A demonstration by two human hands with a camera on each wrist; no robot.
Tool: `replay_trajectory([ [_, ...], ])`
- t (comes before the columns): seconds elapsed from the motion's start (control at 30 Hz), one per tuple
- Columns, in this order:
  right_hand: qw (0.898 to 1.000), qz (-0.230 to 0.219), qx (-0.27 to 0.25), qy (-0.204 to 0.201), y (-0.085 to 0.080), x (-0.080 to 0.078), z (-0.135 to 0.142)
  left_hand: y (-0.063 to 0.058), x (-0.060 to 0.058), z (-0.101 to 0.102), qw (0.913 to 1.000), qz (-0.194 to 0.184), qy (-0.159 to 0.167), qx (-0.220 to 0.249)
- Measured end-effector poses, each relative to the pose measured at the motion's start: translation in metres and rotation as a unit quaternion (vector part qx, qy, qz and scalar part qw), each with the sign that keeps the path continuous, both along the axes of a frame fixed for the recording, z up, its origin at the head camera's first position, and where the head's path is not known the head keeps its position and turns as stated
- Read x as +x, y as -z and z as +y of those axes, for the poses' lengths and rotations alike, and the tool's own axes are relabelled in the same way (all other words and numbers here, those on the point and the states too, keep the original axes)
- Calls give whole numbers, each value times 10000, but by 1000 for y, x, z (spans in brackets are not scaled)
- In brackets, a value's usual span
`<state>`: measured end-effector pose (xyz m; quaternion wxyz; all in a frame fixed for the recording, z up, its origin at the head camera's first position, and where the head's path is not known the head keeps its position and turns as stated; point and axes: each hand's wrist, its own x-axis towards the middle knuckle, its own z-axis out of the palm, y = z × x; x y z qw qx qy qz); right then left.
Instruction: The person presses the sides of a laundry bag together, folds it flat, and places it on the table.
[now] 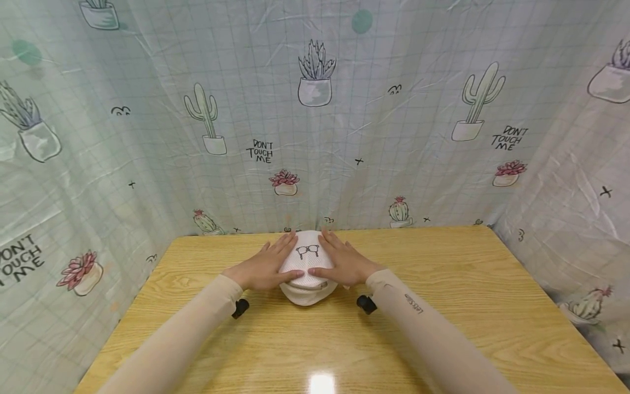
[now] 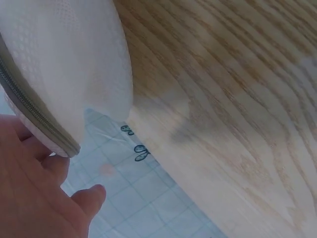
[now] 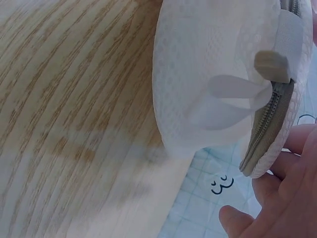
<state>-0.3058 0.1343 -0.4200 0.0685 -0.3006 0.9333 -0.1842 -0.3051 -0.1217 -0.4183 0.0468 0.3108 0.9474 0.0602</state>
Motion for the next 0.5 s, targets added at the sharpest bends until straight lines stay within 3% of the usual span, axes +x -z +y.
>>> replay_trajectory([
  [0.5,9998,-152,123,41,13,-3,1,11,1,1,9997,-262,-27,19],
])
